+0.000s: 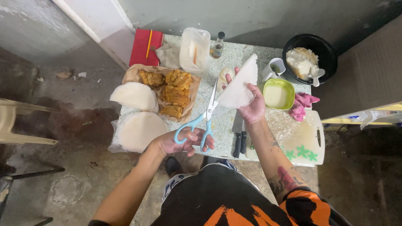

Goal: The person repeatedly picks up thin white dough sheets from a stack, folds them, and cuts them into smaller pieces using scissors. The cut pieces are placed back on the table next to fried items and other ingredients.

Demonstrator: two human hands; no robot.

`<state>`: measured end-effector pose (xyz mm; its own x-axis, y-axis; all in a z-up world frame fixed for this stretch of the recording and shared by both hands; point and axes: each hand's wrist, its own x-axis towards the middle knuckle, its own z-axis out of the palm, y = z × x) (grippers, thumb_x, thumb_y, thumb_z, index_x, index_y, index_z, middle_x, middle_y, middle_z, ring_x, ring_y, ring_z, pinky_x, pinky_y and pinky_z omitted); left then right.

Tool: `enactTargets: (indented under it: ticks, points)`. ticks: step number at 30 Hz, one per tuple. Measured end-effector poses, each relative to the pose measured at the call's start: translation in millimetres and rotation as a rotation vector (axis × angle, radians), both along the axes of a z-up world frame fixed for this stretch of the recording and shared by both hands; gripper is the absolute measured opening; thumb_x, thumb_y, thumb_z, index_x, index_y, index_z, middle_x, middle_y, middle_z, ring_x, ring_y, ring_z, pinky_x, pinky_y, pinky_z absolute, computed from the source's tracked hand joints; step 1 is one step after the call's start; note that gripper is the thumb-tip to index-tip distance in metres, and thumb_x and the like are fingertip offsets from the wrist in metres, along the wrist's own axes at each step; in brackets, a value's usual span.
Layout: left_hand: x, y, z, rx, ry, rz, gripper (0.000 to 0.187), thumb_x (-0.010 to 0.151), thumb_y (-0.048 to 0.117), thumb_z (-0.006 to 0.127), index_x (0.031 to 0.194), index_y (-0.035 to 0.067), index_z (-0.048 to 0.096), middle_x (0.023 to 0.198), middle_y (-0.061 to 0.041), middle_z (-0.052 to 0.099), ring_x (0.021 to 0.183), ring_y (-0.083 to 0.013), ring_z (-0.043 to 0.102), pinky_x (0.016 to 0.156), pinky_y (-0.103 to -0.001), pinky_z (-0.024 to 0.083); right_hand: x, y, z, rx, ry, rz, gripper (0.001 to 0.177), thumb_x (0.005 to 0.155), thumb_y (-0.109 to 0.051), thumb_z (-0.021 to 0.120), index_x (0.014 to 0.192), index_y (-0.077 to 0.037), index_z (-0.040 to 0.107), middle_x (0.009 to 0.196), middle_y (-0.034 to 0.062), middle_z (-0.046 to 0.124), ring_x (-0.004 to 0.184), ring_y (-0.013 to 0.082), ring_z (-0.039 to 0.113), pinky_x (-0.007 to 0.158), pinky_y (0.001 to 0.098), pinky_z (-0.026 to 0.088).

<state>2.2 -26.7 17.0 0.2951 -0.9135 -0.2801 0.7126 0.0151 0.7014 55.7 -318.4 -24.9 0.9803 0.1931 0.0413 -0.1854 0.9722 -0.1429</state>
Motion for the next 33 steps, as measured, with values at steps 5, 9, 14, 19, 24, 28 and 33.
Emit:
enactTargets:
  ticks: [5, 9, 14, 19, 24, 28, 33]
  points:
    - [-1, 1, -19, -0.047, -0.02, 0.074, 0.035, 0.092, 0.03, 0.073, 0.106, -0.001, 0.065, 0.094, -0.009, 0.065, 0.082, -0.0121, 0.061, 0.057, -0.021, 0.048, -2, 2, 14, -0.014, 0.016, 0.012, 0.075, 0.093, -0.011, 0.052, 0.163, -0.003, 0.026, 0.165, 0.0125, 0.038, 0.154, 0.0382, 0.035, 0.128, 0.06, 0.027]
    - [-4, 5, -28, -0.013, -0.034, 0.128, 0.031, 0.093, 0.03, 0.074, 0.09, 0.002, 0.06, 0.075, -0.006, 0.058, 0.061, -0.0092, 0.051, 0.046, -0.019, 0.039, -3, 3, 22, -0.098, 0.008, -0.009, 0.075, 0.091, -0.011, 0.054, 0.161, -0.001, 0.028, 0.164, 0.0112, 0.04, 0.153, 0.04, 0.037, 0.127, 0.0598, 0.028]
    - [-7, 7, -10, -0.053, -0.007, 0.101, 0.031, 0.093, 0.029, 0.073, 0.097, 0.001, 0.061, 0.086, -0.007, 0.06, 0.074, -0.0116, 0.056, 0.052, -0.022, 0.043, -3, 7, 29, -0.082, 0.019, 0.044, 0.075, 0.092, -0.011, 0.055, 0.162, 0.0, 0.029, 0.163, 0.0152, 0.041, 0.151, 0.0398, 0.04, 0.127, 0.0594, 0.03]
    - [-7, 1, 9, -0.114, 0.003, 0.074, 0.036, 0.09, 0.033, 0.069, 0.107, 0.002, 0.063, 0.098, -0.009, 0.063, 0.087, -0.0141, 0.061, 0.058, -0.023, 0.046, -7, 12, 30, -0.108, 0.02, 0.108, 0.076, 0.091, -0.013, 0.056, 0.161, 0.0, 0.028, 0.161, 0.0149, 0.042, 0.147, 0.0394, 0.044, 0.125, 0.059, 0.033]
    - [-9, -5, 14, -0.14, 0.015, 0.072, 0.038, 0.089, 0.032, 0.07, 0.11, 0.001, 0.063, 0.1, -0.009, 0.063, 0.089, -0.0147, 0.061, 0.06, -0.024, 0.048, -12, 19, 33, -0.161, 0.017, 0.152, 0.079, 0.091, -0.015, 0.058, 0.163, -0.002, 0.027, 0.161, 0.0154, 0.045, 0.141, 0.0387, 0.048, 0.125, 0.0544, 0.034]
    - [-12, -7, 2, -0.111, 0.018, 0.122, 0.031, 0.089, 0.028, 0.072, 0.103, 0.002, 0.063, 0.092, -0.007, 0.062, 0.081, -0.0126, 0.061, 0.059, -0.024, 0.047, -11, 20, 38, -0.125, 0.027, 0.165, 0.079, 0.092, -0.013, 0.058, 0.163, 0.0, 0.028, 0.161, 0.0168, 0.046, 0.143, 0.0389, 0.048, 0.125, 0.0552, 0.035]
    - [-16, -4, -8, -0.016, -0.108, 0.186, 0.032, 0.094, 0.028, 0.073, 0.081, 0.001, 0.061, 0.07, -0.008, 0.058, 0.051, -0.0097, 0.049, 0.044, -0.021, 0.039, -10, 21, 48, -0.188, -0.024, 0.174, 0.077, 0.091, -0.015, 0.059, 0.16, 0.0, 0.029, 0.157, 0.0157, 0.048, 0.143, 0.0446, 0.047, 0.12, 0.0644, 0.036]
